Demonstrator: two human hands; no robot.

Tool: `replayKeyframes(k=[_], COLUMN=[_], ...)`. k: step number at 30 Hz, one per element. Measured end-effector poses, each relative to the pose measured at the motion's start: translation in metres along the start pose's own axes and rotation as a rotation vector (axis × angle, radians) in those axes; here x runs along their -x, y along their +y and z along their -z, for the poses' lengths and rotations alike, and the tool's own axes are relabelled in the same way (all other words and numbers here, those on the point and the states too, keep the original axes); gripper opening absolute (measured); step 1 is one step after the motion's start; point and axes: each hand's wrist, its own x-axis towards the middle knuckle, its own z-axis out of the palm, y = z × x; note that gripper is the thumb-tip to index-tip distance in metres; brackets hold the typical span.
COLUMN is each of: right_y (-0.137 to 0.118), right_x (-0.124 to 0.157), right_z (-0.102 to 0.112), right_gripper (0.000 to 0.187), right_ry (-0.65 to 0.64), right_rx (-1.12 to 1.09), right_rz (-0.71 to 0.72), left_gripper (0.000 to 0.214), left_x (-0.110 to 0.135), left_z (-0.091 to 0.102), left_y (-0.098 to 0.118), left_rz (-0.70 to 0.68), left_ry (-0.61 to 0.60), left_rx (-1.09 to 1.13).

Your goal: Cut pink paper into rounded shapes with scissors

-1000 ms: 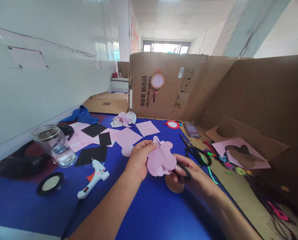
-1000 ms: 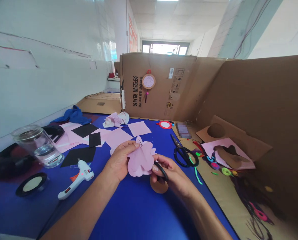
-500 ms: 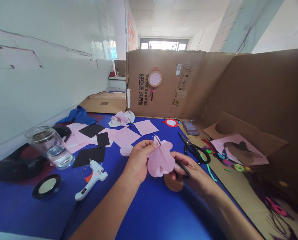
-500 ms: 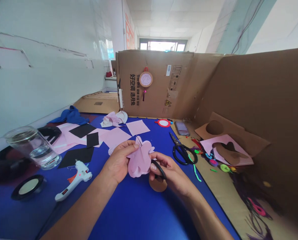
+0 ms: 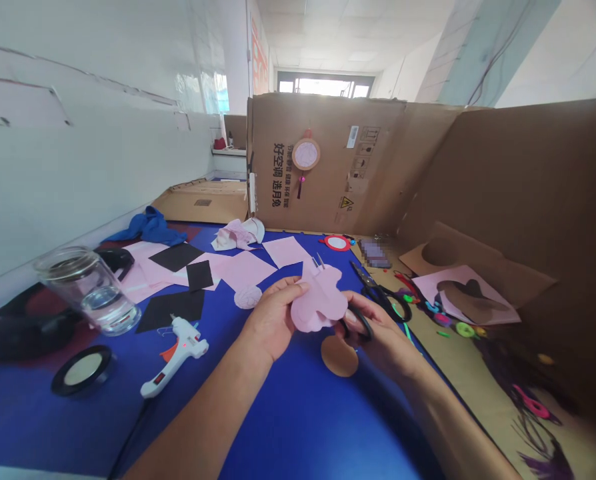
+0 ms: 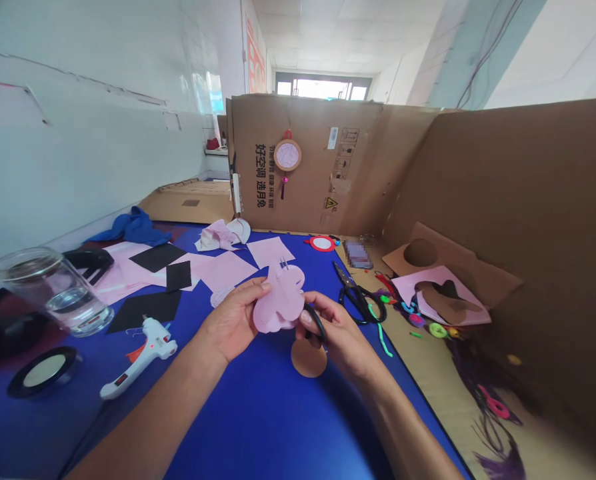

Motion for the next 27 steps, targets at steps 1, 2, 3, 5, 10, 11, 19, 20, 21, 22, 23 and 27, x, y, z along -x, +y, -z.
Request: replayKeyframes(k=[1,2,3,5,10,11,19,20,21,22,23,27], right_y=[-0.001,-0.001,-0.001,-0.001,0.002,0.002,-0.012,-0.014,-0.016,-0.017,-0.018,-0.020], right_x=[0.000,-0.001,-0.001,-0.001,0.000,0.000,0.001,0.001,0.001,0.001,0.002,0.006], right_z=[0.000,0.001,0.001,0.003,0.005,0.006,0.011,0.012,0.012,0.012,0.012,0.015], right_gripper=[0.037,0.036,0.036,0.038,0.047,0.049,0.066,0.066,0.066,0.064,0.063,0.056], right_ry=[0.008,0.014,0.022,0.032,0.048,0.051,0.198,0.194,0.175,0.151,0.124,-0.009], right_rx=[0.002,0.003,0.008,0.029,0.145,0.174,0.323,0.337,0.345,0.346,0.343,0.382], right_rz=[0.006,0.008,0.008,0.007,-0.046,-0.065,-0.156,-0.154,-0.153,-0.154,-0.157,-0.167], left_gripper=[0.029,0.029,0.028,0.029,0.033,0.031,0.026,0.025,0.025,0.024,0.024,0.025], left_x=[0.000,-0.001,-0.001,-0.003,-0.013,-0.015,-0.025,-0.025,-0.026,-0.026,-0.027,-0.031], left_z=[0.001,0.001,0.002,0.003,0.010,0.013,0.027,0.027,0.027,0.027,0.027,0.031], left_y=[-0.001,-0.002,-0.002,-0.003,0.002,0.005,0.017,0.016,0.015,0.014,0.013,0.016], left_rz=[0.015,0.025,0.029,0.021,-0.099,-0.129,-0.222,-0.219,-0.220,-0.223,-0.230,-0.300], left_ry=[-0.006,-0.015,-0.028,-0.047,0.023,0.044,0.148,0.137,0.123,0.108,0.097,0.108], left_rx=[0.006,0.010,0.011,0.001,0.023,0.039,0.023,0.017,0.014,0.013,0.015,0.045])
